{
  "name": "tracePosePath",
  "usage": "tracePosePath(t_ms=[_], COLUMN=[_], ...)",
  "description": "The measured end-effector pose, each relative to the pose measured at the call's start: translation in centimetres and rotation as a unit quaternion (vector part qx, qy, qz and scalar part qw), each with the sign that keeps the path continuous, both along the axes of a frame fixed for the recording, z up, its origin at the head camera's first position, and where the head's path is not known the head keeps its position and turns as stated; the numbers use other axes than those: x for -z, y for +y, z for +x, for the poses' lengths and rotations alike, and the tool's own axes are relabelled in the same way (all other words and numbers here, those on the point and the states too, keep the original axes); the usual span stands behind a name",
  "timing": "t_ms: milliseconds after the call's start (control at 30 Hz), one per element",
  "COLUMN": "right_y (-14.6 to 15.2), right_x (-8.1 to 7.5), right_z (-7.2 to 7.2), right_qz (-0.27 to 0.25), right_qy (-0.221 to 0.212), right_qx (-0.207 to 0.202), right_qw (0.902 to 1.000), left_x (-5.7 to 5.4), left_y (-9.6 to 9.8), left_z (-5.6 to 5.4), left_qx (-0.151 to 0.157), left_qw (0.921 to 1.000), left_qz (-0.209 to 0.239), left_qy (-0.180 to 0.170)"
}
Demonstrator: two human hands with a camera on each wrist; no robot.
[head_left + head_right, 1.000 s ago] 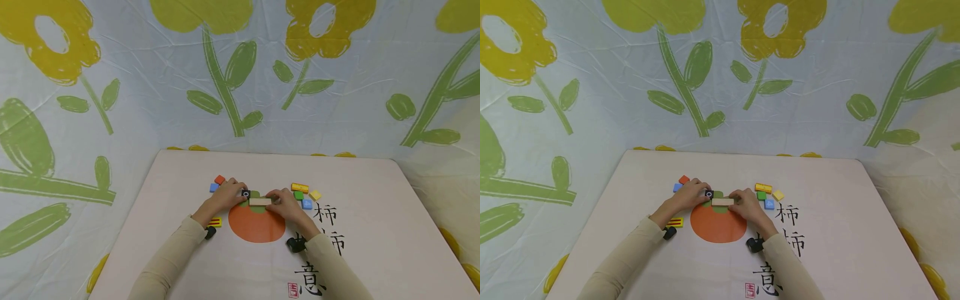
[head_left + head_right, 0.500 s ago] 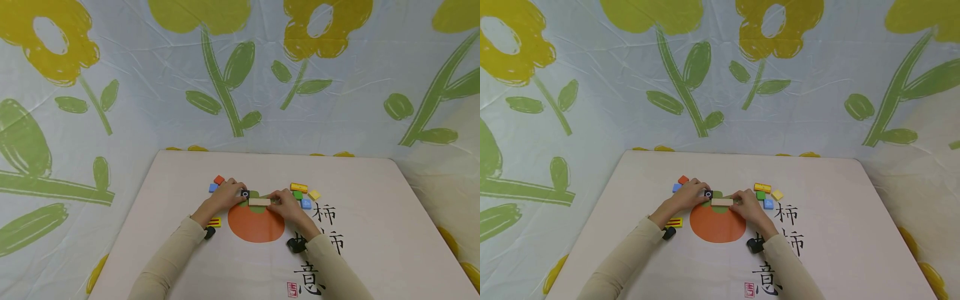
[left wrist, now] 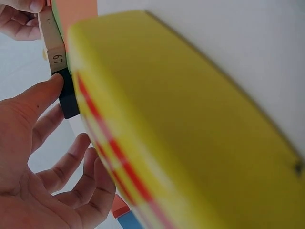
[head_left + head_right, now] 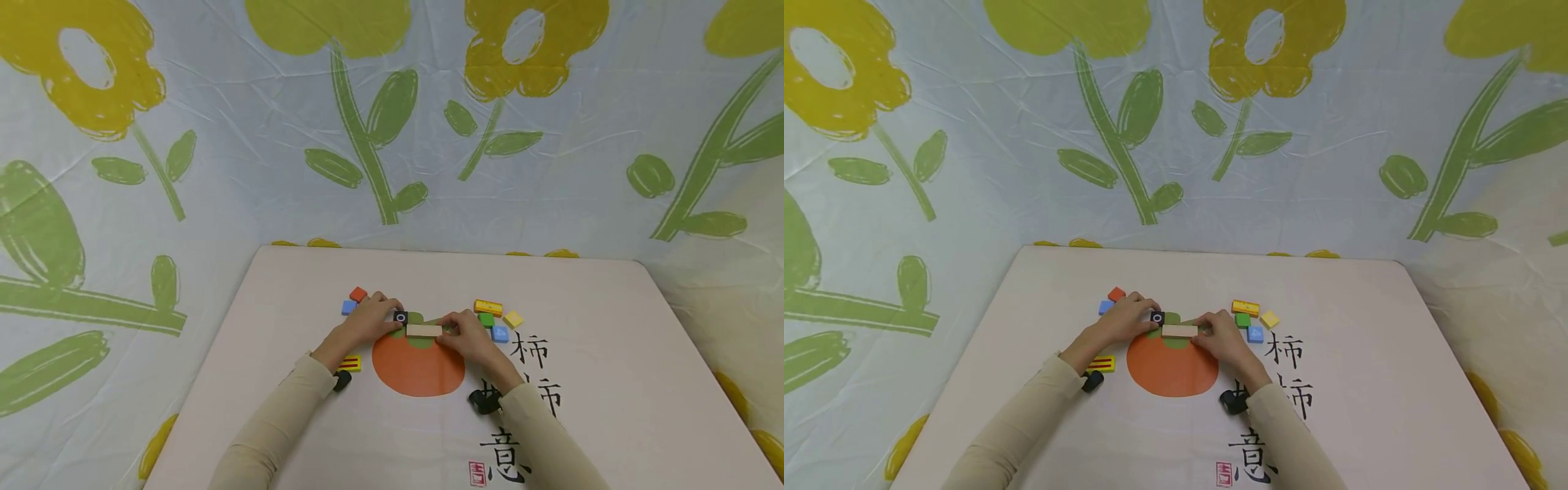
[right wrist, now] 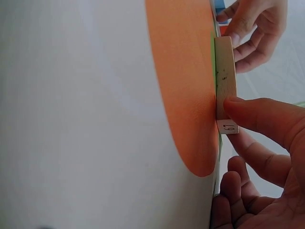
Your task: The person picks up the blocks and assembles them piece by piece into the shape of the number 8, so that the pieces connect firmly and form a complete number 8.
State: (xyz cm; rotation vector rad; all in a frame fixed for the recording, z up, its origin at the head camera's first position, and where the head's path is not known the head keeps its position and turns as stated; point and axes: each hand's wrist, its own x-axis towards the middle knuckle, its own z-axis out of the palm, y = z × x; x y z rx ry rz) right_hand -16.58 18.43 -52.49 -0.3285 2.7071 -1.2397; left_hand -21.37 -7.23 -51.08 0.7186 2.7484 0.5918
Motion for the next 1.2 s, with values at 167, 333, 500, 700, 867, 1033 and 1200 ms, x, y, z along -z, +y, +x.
tracePosePath(t_ms=[167, 333, 500, 700, 867, 1033, 1200], right_y=[0.0, -0.1, 0.0, 0.0, 0.0, 0.0, -0.1], right_x=[0.0, -0.1, -0.1, -0.1, -0.1, -0.3, -0.4], right_z=[0.0, 0.0, 0.1, 0.1, 0.1, 0.2, 0.2], right_qz=[0.011, 0.01, 0.015, 0.018, 0.013, 0.006, 0.005], right_qy=[0.009, 0.003, 0.003, 0.005, 0.005, 0.0, -0.012], right_qx=[-0.004, -0.002, -0.002, -0.003, -0.007, -0.008, -0.003], right_qw=[0.9999, 0.9999, 0.9999, 0.9998, 0.9999, 1.0, 0.9999], left_x=[-0.2, -0.5, -0.9, -2.0, -2.9, -3.6, -3.7], left_y=[0.0, -0.1, -0.8, -2.8, -5.3, -7.6, -9.4], left_z=[0.1, 0.2, 0.3, 1.3, 2.7, 4.0, 5.1], left_qx=[0.004, 0.007, 0.003, -0.021, -0.053, -0.059, -0.067], left_qw=[1.0, 1.0, 0.9993, 0.9933, 0.9864, 0.9779, 0.9717], left_qz=[0.001, 0.003, 0.036, 0.113, 0.149, 0.186, 0.211], left_qy=[0.004, 0.001, -0.011, 0.013, 0.046, 0.075, 0.083])
